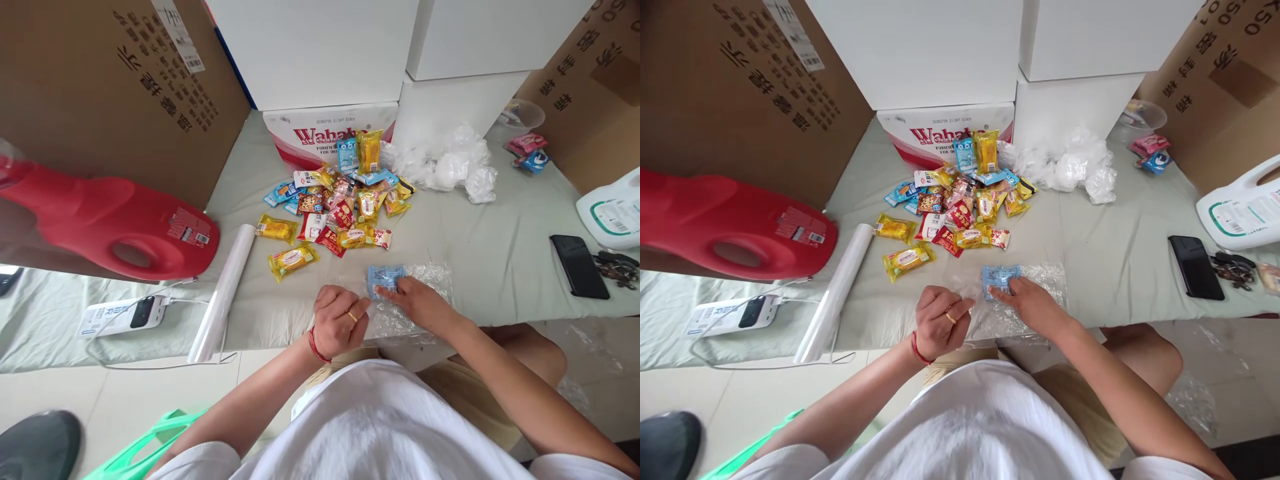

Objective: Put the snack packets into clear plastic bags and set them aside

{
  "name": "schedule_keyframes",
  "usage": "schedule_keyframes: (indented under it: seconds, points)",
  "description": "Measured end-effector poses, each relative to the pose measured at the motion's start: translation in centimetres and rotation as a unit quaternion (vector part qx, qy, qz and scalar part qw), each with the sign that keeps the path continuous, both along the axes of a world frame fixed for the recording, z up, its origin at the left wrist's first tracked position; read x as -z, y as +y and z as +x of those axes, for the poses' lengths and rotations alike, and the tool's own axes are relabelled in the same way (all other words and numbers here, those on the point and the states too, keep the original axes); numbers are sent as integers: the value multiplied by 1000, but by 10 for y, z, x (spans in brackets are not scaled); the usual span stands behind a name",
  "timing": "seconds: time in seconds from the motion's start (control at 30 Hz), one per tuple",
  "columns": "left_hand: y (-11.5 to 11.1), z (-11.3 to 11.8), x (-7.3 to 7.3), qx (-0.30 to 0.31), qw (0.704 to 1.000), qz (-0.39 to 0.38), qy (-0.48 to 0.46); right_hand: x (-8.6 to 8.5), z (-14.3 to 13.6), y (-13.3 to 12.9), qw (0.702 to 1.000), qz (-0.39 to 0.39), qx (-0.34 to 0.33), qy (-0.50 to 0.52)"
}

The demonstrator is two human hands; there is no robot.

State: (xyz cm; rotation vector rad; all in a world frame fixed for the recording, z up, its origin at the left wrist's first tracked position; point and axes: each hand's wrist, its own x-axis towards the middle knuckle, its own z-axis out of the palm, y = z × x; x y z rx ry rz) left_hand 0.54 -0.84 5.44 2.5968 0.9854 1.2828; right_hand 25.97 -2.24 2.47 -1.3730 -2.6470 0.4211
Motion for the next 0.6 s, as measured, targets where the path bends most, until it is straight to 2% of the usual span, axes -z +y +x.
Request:
schedule_keyframes:
  seconds: [0.07, 0.13, 0.2, 0.27, 0.33, 0.4, 0.5, 0.6]
  points:
    - [5, 6, -17, 54, 997, 10, 54, 0, -1, 1, 1000, -5, -2, 22]
    - [17, 15, -22, 125, 977, -26, 170, -2, 0, 2, 999, -7, -1, 33]
    - [30, 22, -15, 158, 943, -86, 280, -6, 3, 0, 999, -8, -6, 43]
    - [40, 24, 0, 151, 917, -128, 347, -10, 9, -9, 997, -2, -14, 77]
    - [44, 23, 13, 142, 904, -145, 376, -12, 15, -27, 992, 28, -11, 125]
    - [42, 22, 20, 140, 901, -154, 381, -7, 18, -49, 987, 80, 4, 137]
    - [38, 22, 20, 138, 903, -166, 371, 8, 15, -77, 984, 151, -4, 95]
    - [36, 25, 13, 134, 902, -178, 370, 17, 10, -83, 977, 180, 3, 113]
